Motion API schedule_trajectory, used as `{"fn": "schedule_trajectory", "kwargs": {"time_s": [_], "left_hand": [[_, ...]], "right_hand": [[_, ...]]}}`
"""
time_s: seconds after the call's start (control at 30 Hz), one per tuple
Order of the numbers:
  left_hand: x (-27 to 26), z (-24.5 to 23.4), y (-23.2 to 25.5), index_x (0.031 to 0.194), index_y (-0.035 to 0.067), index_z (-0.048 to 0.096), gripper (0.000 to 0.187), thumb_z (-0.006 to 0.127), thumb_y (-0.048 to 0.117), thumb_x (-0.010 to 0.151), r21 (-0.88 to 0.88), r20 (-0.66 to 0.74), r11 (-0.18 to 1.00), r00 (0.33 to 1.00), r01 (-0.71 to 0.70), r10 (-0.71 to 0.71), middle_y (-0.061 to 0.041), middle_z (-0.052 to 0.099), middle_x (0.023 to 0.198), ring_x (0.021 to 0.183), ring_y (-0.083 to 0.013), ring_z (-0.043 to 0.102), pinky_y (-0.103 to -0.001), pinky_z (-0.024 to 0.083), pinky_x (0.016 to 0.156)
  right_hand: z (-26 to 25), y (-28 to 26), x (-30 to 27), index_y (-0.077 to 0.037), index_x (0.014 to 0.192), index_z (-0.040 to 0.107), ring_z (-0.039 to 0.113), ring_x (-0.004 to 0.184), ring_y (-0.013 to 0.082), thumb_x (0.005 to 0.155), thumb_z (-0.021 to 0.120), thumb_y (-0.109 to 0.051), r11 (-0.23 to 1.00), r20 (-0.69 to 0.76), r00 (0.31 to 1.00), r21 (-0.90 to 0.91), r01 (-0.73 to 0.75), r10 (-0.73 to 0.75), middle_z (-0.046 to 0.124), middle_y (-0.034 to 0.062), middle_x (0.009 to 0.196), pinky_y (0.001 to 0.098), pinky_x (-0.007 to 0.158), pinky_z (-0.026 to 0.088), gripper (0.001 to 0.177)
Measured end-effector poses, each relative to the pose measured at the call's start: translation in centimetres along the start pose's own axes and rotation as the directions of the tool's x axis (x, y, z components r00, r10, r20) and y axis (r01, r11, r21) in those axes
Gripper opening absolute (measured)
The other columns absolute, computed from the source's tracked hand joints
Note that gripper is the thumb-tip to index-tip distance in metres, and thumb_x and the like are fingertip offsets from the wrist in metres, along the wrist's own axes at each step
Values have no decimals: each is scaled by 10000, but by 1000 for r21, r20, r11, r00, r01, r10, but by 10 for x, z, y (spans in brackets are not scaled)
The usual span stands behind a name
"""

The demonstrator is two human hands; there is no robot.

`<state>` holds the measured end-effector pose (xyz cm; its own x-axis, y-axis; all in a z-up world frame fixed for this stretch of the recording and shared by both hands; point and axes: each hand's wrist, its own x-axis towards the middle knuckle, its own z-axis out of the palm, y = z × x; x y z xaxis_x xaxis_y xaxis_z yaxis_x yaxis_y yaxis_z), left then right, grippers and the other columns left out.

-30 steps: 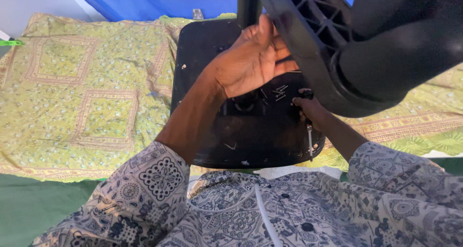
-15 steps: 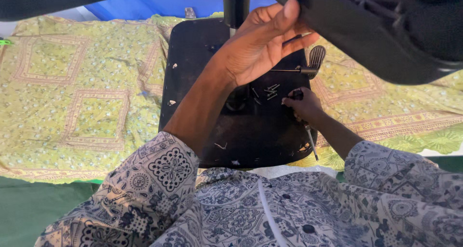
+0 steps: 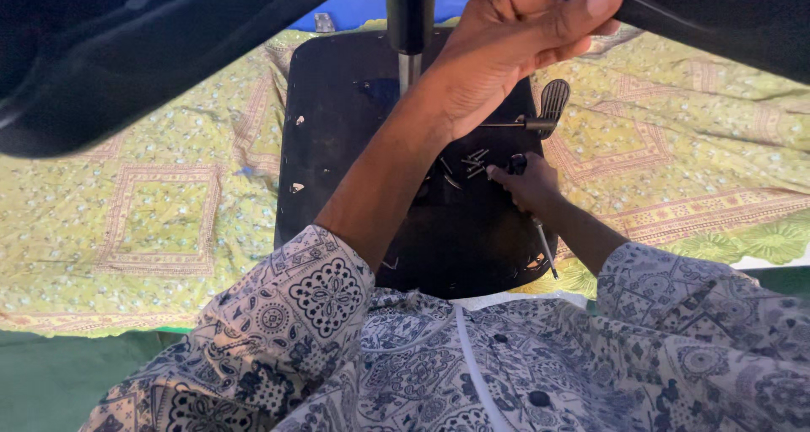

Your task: The person uses a screwdriver to tighten screws into the underside of an overturned chair base, securing the central support column. The person repeatedly picks up screws and drives them into place while the chair remains upside down on a patterned cloth.

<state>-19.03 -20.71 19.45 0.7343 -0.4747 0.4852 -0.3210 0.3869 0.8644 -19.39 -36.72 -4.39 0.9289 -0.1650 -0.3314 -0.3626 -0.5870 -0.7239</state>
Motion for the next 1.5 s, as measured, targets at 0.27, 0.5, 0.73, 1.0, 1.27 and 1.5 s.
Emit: {"fn": "schedule_trajectory", "kwargs": {"time_s": [0.27, 0.5, 0.73, 1.0, 1.27, 1.5], "left_hand": [[17, -11, -2, 859, -6, 751, 420, 812, 404, 926, 168, 39, 984, 997, 64, -71, -103, 712, 808, 674, -100, 548, -283, 423, 639], [-1, -38, -5, 1208, 58, 756, 432, 804, 403, 953, -52, 30, 999, 1000, -1, 2, -20, 786, 1150, 1015, -71, 713, -241, 558, 851], [1, -23, 5, 1107, 81, 754, 375, 871, 373, 901, -197, -9, 980, 1000, -27, 26, 11, 749, 1011, 986, -96, 710, -280, 592, 915], [7, -20, 11, 1034, 52, 789, 456, 881, 461, 854, -65, -65, 997, 997, 37, -41, 11, 671, 830, 789, -82, 607, -243, 486, 752], [1, -82, 1, 1269, -26, 660, 362, 772, 89, 945, 215, 61, 964, 983, 154, -171, -61, 749, 987, 843, -79, 687, -241, 575, 761], [-61, -125, -51, 1029, 67, 805, 186, 762, 135, 862, 462, -571, 505, 680, 729, -459, -35, 773, 831, 679, -62, 700, -218, 577, 629]], "right_hand": [[4, -7, -6, -44, 948, 576, 619, 499, 201, 833, 761, -599, 999, -40, 998, 4, -46, 46, 654, 81, 696, 358, 451, 513, 597], [0, -7, -15, -34, 1057, 551, 660, 577, 224, 785, 804, -596, 996, -23, 1000, -89, -5, 3, 666, 129, 784, 363, 501, 535, 674], [0, -5, -15, -30, 1054, 521, 628, 542, 224, 734, 862, -542, 999, 7, 1000, -43, -4, 5, 638, 114, 745, 377, 482, 529, 693], [-12, -16, -19, -34, 1039, 557, 606, 532, 203, 802, 764, -640, 993, 87, 992, -87, -81, 89, 623, 102, 705, 356, 480, 486, 683], [-24, -27, -17, -19, 1108, 549, 631, 518, 199, 904, 683, -493, 999, 193, 981, -43, -2, 11, 650, 100, 660, 355, 453, 485, 533], [-46, -72, -4, -37, 1166, 568, 649, 545, 206, 997, 576, -315, 943, 136, 961, 269, 199, -241, 657, 109, 684, 347, 459, 475, 326]]}}
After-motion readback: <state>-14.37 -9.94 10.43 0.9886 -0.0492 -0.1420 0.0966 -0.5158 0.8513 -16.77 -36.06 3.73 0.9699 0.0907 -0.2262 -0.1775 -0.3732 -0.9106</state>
